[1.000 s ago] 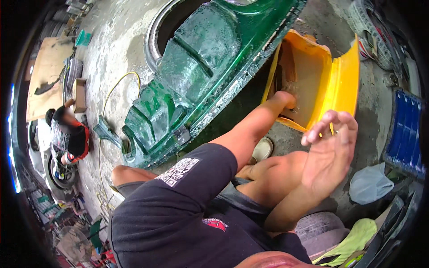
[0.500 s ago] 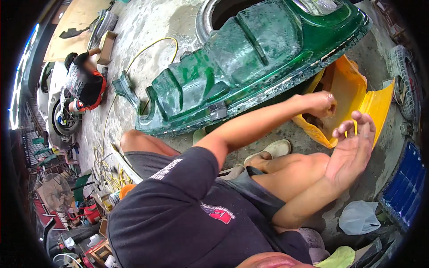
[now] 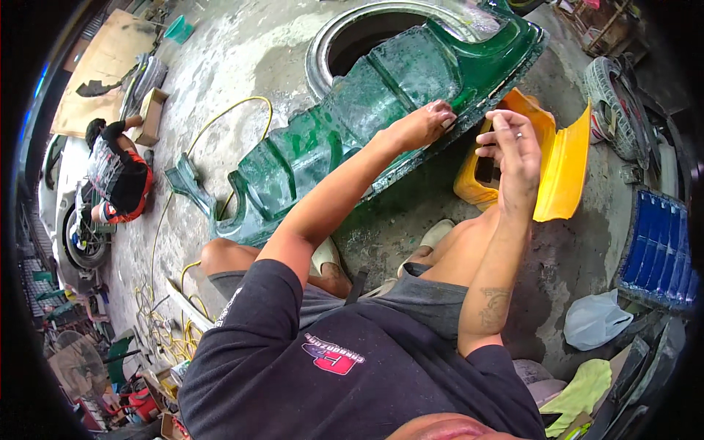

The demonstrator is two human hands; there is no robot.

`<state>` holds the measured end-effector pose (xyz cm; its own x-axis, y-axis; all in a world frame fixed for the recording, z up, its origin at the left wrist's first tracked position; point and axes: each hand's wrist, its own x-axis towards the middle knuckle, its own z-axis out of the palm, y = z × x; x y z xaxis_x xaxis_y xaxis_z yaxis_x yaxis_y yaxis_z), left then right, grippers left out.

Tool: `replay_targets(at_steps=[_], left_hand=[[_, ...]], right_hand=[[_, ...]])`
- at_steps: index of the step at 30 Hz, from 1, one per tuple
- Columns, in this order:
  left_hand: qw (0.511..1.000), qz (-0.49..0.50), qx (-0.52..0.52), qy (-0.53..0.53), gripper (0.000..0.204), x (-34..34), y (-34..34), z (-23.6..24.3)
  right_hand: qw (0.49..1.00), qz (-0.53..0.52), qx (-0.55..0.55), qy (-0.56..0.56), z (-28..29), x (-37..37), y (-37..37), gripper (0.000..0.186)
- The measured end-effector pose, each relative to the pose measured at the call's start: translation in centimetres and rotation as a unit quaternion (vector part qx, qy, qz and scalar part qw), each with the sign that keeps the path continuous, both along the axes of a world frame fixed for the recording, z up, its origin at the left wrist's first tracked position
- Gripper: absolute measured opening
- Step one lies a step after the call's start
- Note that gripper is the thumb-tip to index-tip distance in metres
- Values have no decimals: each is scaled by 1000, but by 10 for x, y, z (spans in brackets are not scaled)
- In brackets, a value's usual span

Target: The person applies a white substance and a black adhesive material to the edges and surface of a green car body panel while sitting on the floor.

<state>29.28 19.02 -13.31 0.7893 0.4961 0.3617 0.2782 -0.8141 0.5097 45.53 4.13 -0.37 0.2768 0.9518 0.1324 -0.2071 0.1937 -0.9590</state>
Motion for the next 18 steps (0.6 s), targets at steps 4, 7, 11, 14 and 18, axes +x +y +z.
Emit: replay_targets(at_steps=[4,7,11,14,18], left_hand=[[999,-30,26,15,39,-10,8,-6],[994,-62,79,47,31,-3,34,4],[982,-114,115,92,24,15,45,16],[979,-141,121,78,20,-20,33,-5],[971,-184,120,97,21,-41,20,-6]], right_hand=[[1000,-11,-1,-7,-1,1,8,22],[999,-12,-33,-16,-6,3,12,21],[999,-26,-32,-10,-3,12,8,20],[999,-29,-19,7,1,13,3,20],[999,-19,-29,-20,-2,16,3,23]])
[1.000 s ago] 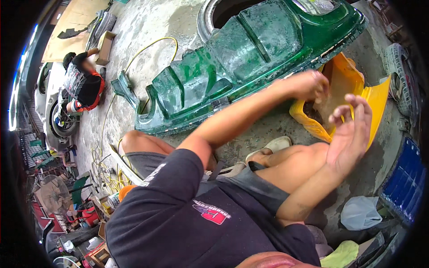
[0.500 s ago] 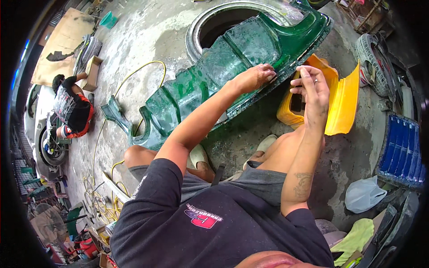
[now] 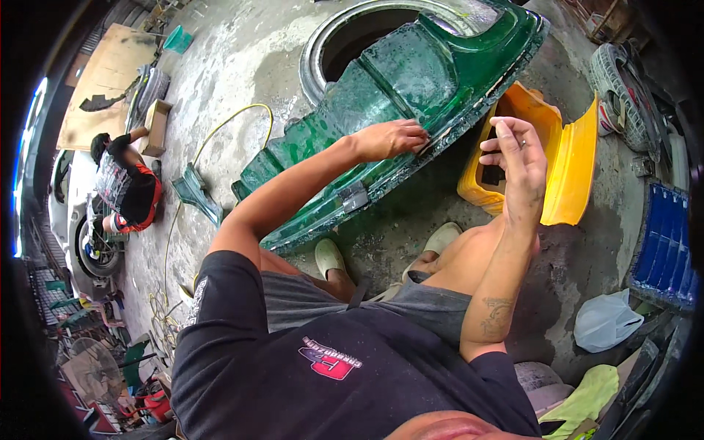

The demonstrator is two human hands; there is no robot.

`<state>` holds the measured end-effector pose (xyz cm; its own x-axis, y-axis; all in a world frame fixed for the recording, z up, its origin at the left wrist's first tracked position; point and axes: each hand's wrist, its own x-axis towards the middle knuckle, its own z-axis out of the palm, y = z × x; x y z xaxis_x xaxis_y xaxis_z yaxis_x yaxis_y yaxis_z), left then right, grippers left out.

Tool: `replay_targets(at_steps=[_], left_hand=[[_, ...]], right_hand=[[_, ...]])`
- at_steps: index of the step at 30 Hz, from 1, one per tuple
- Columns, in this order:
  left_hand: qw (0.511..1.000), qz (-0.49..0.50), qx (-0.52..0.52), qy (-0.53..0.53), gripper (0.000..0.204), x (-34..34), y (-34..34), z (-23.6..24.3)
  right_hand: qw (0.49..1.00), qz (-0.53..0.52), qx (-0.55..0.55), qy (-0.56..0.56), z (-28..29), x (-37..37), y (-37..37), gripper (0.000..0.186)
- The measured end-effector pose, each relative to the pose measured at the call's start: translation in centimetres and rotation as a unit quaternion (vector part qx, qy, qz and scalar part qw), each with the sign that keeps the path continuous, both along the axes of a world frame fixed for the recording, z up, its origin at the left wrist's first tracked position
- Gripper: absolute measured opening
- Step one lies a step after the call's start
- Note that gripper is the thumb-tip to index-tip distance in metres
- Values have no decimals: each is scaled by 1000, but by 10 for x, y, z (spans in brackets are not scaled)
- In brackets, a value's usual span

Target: The person applies a white substance and a black adhesive material to the edges and surface of a green car body panel while sitting on the floor.

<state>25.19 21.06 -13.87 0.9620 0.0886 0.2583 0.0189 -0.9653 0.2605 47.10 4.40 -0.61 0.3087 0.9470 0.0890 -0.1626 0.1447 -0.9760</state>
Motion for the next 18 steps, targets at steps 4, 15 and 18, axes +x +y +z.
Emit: replay_targets(at_steps=[4,15,18], left_hand=[[999,29,1,-25,13,60,39,20],[998,14,-6,66,27,-56,-41,0],[996,87,-32,-2,33,-64,-55,-1]], right_hand=[[1000,17,-9,8,0,-8,6,23],[1000,21,-1,-1,-2,-9,8,21],[1000,25,-10,-4,-6,-12,8,21]])
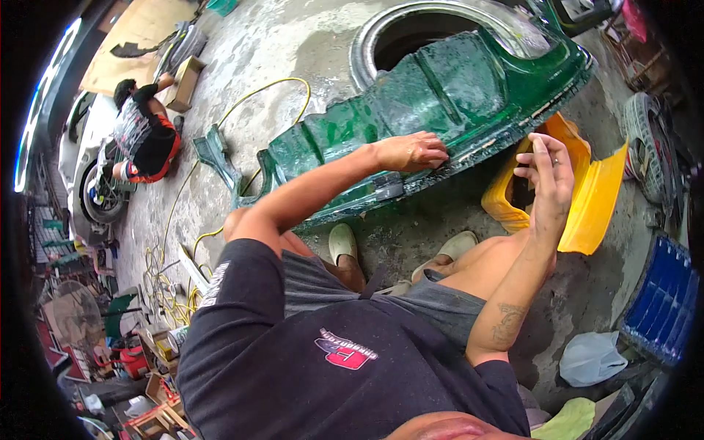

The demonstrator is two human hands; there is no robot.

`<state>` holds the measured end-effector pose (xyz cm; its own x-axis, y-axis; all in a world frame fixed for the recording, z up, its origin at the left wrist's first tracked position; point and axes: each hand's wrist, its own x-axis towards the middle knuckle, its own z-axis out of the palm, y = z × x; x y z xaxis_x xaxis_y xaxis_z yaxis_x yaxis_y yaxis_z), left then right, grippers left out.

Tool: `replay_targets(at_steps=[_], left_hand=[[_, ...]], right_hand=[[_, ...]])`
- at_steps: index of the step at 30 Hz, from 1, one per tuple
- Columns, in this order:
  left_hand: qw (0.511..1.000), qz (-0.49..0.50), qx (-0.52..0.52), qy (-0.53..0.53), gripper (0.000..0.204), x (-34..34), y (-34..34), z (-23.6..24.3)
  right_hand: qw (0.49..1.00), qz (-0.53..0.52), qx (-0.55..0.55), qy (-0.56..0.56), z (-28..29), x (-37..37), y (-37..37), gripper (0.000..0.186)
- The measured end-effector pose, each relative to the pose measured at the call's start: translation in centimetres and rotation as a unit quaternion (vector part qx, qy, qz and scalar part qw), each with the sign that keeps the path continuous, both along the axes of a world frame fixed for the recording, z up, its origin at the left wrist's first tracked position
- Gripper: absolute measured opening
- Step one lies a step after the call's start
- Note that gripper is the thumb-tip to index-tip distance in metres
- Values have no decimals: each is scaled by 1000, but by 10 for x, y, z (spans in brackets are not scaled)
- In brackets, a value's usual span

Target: The person applies a white substance and a black adhesive material to the edges and surface of a green car body panel while sitting on the floor.

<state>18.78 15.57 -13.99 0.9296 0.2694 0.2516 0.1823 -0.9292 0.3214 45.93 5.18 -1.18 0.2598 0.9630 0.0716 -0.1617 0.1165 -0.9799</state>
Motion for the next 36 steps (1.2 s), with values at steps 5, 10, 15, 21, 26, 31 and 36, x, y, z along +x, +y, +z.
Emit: replay_targets(at_steps=[5,10,15,21,26,31,36], left_hand=[[924,251,-171,-232,46,-17,-26,-20],[775,524,-151,-319,39,-126,-19,-71],[760,623,-53,-176,39,-178,-38,-101],[806,505,-161,-263,44,-73,-67,-61],[908,347,-168,-164,80,48,-58,-24],[908,403,-58,-95,96,99,-26,-32],[941,331,-60,-50,96,98,-46,-27]], right_hand=[[1000,0,2,-24,-5,-3,-3,23],[998,5,-23,-56,-5,-4,-3,25],[997,29,-29,-72,-10,-10,8,23],[996,25,-21,-80,-22,-21,14,25],[997,24,-38,-67,-24,-26,20,25],[998,0,-11,-59,-10,-12,4,25],[997,-24,-19,-75,-5,15,-10,25]])
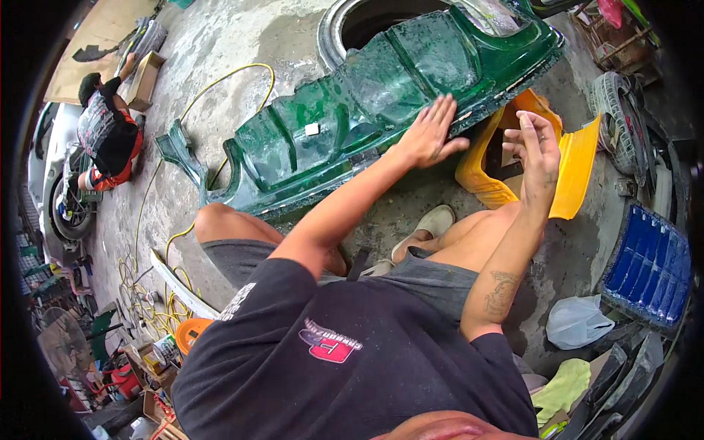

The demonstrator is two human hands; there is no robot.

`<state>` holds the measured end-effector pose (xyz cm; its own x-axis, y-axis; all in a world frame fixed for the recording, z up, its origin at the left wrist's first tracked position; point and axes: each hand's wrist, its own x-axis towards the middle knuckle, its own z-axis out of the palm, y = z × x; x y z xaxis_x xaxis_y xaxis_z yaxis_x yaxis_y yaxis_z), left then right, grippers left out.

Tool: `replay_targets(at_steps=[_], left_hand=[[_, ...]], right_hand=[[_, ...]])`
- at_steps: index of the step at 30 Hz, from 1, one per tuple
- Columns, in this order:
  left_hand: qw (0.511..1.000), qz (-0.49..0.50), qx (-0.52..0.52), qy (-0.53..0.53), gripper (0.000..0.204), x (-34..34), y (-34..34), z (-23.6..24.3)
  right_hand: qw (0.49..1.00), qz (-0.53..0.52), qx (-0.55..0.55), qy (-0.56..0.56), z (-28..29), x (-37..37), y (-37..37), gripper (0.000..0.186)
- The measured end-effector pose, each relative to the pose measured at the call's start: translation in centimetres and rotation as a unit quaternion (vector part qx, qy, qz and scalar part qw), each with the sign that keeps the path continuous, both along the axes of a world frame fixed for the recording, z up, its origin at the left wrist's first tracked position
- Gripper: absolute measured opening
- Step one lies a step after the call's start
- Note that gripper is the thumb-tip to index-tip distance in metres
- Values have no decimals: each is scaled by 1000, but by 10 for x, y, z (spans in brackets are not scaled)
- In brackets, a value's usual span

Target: The person applies a white substance and a black adhesive material to the edges and surface of a green car body panel while sitting on the floor.

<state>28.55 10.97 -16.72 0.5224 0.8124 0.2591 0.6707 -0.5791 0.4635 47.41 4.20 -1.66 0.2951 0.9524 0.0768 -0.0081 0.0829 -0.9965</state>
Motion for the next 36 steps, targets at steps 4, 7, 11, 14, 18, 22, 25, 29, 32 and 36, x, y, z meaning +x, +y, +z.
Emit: replay_targets(at_steps=[4,7,11,14,18,22,25,29,32,36], left_hand=[[989,-130,-66,22,87,-34,-56,11],[955,-154,-211,-142,78,-42,-78,33],[676,-48,-530,-510,75,-24,-92,-6],[432,12,-656,-619,75,-11,-88,-45],[370,35,-654,-659,67,-9,-90,-85],[379,66,-641,-665,66,-1,-89,-107],[387,60,-634,-667,65,16,-81,-124],[391,84,-616,-679,61,33,-67,-135],[405,103,-582,-698,61,33,-56,-145],[370,97,-597,-706,54,81,-34,-134]], right_hand=[[999,-23,-3,-40,19,40,-23,27],[996,2,11,-91,24,77,-33,28],[994,47,-83,-57,-55,127,6,27],[957,101,-270,-36,-158,152,32,34],[871,219,-437,-56,-254,159,58,36],[861,199,-362,-297,-341,208,75,48],[754,158,-437,-463,-369,234,81,51],[874,153,-425,180,-336,230,70,29],[873,203,-354,267,-241,146,75,31],[846,336,-401,100,-167,50,51,38]])
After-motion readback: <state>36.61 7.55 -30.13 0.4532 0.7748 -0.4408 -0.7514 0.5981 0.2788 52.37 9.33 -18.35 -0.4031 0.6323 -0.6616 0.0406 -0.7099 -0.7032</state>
